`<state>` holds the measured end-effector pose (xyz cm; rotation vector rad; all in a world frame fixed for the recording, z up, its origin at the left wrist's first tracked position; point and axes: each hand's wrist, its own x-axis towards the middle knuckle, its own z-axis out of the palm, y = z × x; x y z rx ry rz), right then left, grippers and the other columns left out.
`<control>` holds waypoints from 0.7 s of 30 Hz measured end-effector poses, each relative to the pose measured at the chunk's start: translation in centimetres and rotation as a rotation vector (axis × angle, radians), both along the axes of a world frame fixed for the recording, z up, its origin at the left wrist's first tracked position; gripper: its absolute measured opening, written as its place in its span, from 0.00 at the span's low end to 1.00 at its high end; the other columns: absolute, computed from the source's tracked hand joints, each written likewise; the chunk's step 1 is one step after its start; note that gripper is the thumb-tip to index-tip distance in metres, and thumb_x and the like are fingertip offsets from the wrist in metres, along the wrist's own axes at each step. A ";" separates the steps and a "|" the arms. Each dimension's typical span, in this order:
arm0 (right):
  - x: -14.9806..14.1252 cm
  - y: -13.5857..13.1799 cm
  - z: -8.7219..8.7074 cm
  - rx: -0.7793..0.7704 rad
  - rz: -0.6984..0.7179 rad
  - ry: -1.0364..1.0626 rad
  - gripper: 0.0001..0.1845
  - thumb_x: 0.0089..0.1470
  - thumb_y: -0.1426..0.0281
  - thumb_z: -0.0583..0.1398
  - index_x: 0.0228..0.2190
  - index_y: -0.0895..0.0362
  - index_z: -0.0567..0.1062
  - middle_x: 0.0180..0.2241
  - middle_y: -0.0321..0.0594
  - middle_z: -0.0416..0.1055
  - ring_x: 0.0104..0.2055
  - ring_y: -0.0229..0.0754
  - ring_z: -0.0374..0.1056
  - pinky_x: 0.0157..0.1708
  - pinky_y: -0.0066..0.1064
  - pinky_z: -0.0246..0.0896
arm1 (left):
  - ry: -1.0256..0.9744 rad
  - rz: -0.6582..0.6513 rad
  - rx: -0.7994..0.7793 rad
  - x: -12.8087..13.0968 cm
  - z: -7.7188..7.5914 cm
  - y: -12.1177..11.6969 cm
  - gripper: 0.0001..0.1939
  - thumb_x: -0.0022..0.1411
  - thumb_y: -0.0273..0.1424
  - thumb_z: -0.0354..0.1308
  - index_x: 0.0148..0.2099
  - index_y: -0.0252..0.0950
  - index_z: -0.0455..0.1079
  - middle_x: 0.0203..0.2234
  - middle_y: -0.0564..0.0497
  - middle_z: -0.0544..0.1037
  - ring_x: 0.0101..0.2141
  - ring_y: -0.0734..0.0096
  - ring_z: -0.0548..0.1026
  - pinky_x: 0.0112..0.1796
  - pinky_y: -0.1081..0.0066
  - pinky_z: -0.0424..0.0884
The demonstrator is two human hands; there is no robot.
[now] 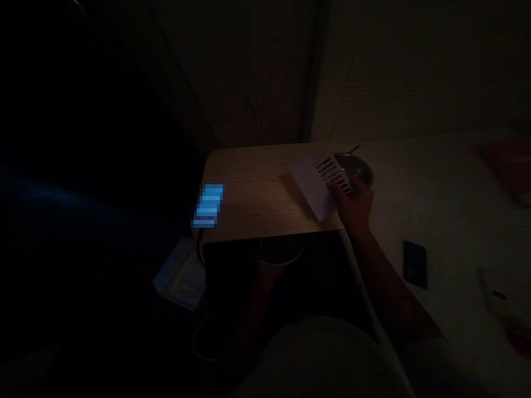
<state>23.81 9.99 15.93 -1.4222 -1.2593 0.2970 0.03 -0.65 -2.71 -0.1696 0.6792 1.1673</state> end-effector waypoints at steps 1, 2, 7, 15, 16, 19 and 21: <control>0.1 -0.2 0.1 -0.005 -0.004 0.003 0.17 0.55 0.55 0.68 0.40 0.54 0.84 0.36 0.41 0.83 0.37 0.50 0.77 0.40 0.42 0.74 | 0.033 0.009 -0.004 0.1 0.1 0.0 0.40 0.66 0.58 0.51 0.76 0.57 0.56 0.76 0.54 0.59 0.77 0.48 0.48 0.71 0.34 0.49; 0.3 -0.3 0.1 -0.008 -0.007 0.004 0.17 0.55 0.55 0.68 0.40 0.54 0.84 0.36 0.41 0.83 0.37 0.49 0.77 0.39 0.42 0.74 | 0.055 0.009 -0.004 0.2 0.2 0.1 0.39 0.65 0.58 0.51 0.76 0.58 0.56 0.76 0.54 0.60 0.77 0.47 0.48 0.71 0.33 0.49; 0.8 -0.6 0.4 -0.011 -0.003 0.015 0.17 0.54 0.55 0.69 0.38 0.54 0.84 0.35 0.41 0.83 0.35 0.49 0.77 0.39 0.42 0.74 | 0.096 -0.056 0.041 0.4 1.0 0.2 0.41 0.64 0.59 0.52 0.76 0.58 0.58 0.76 0.54 0.60 0.77 0.42 0.48 0.69 0.28 0.50; 1.2 -1.8 0.0 -0.075 0.030 0.030 0.18 0.52 0.54 0.70 0.37 0.54 0.84 0.33 0.40 0.81 0.34 0.49 0.76 0.38 0.42 0.73 | 0.063 -0.105 0.036 -0.2 0.8 0.2 0.40 0.64 0.60 0.50 0.75 0.55 0.60 0.76 0.52 0.60 0.77 0.47 0.49 0.71 0.38 0.53; 1.5 -2.0 -0.2 -0.083 0.031 0.049 0.18 0.52 0.54 0.70 0.37 0.54 0.84 0.32 0.40 0.81 0.34 0.49 0.76 0.37 0.42 0.72 | 0.051 -0.098 0.033 -0.1 0.9 0.2 0.41 0.65 0.60 0.49 0.75 0.53 0.59 0.76 0.50 0.61 0.77 0.46 0.50 0.71 0.38 0.51; 2.4 -2.7 -0.7 -0.115 0.011 0.128 0.19 0.50 0.53 0.70 0.36 0.54 0.83 0.32 0.39 0.81 0.33 0.48 0.74 0.36 0.39 0.71 | 0.019 -0.052 0.019 0.1 1.3 0.1 0.44 0.65 0.63 0.45 0.76 0.48 0.59 0.75 0.46 0.62 0.76 0.45 0.52 0.72 0.37 0.48; 3.0 -3.3 -1.1 -0.153 0.006 0.157 0.19 0.49 0.53 0.71 0.35 0.55 0.82 0.31 0.39 0.80 0.32 0.47 0.73 0.34 0.38 0.70 | 0.031 -0.047 0.022 0.0 1.7 -0.3 0.44 0.65 0.63 0.46 0.76 0.49 0.59 0.75 0.48 0.63 0.76 0.45 0.52 0.72 0.36 0.48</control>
